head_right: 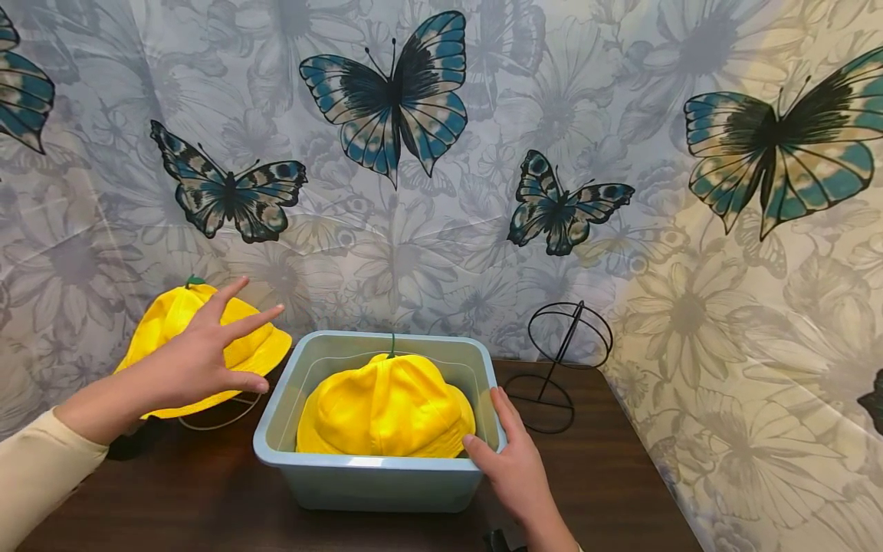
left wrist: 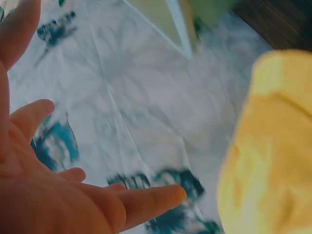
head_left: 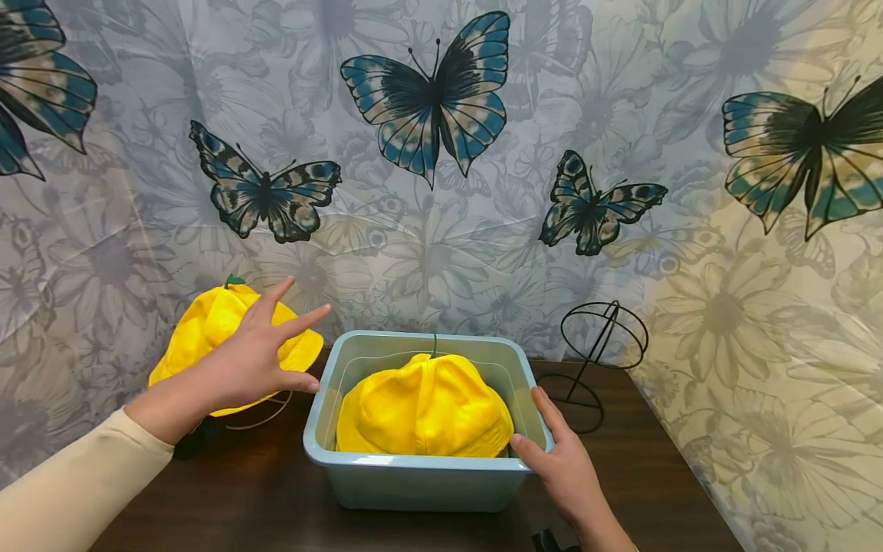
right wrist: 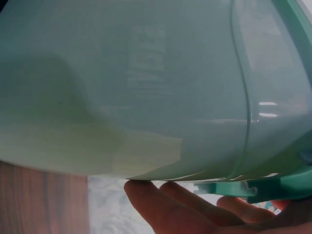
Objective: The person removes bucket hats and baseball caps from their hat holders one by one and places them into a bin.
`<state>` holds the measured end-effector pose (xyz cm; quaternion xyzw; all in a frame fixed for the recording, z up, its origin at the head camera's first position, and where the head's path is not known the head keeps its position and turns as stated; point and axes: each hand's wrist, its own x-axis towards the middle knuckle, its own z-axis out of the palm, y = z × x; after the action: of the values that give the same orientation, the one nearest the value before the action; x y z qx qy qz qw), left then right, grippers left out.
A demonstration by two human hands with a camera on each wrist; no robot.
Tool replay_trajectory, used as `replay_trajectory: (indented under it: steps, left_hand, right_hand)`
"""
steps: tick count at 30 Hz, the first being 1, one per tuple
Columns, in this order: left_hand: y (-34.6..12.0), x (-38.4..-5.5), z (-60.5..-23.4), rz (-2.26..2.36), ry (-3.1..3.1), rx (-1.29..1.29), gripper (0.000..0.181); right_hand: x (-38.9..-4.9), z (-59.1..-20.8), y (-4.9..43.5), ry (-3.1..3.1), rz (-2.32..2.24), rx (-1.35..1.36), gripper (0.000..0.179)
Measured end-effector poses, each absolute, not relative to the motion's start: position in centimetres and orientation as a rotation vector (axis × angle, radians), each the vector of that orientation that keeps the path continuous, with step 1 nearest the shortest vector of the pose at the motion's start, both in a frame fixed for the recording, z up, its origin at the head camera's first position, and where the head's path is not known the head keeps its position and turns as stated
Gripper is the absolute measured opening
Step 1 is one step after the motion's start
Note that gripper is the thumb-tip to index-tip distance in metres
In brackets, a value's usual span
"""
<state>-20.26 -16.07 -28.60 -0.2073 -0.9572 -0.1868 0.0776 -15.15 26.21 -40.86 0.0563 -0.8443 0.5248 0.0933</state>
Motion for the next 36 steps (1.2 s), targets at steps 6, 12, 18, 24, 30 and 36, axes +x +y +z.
replay_trajectory:
  steps: [6,12,18,24,30,36]
  left_hand:
    - [-20.7,-21.1,-27.8,-0.538,-2.861,-0.520,0.104]
    - [-24.7,-22.1,-26.9,-0.604,-2.907,-0.449,0.100]
    - [-27.6,-23.4,-26.6,-0.698,-2.971,-0.480,0.097]
    - [-29.3,-24.9,-26.4,-1.013,-3.011,-0.495,0.087]
    - [-30.0,-26.5,-26.2,-1.152,-3.021,-0.403,0.078]
    - [-30.4,-27.9,-26.6,-1.160,-3.028,-0.339,0.070]
  right_hand:
    - [-15.2,-40.8,26.2,-2.509,1.571,0.153,0.075]
    - [-15.2,-40.8,26.2,-2.509,1.582,0.140,0.075]
    - [-15.2,-40.8,26.2,-2.509,1.583,0.152,0.074]
    - [-15.2,-40.9,26.2,-2.513,1.572,0.156,0.074]
    - [-15.2,-41.0,26.3,-2.508,1.572,0.156,0.075]
    - [-15.2,-40.9,26.3,-2.507,1.568,0.154,0.074]
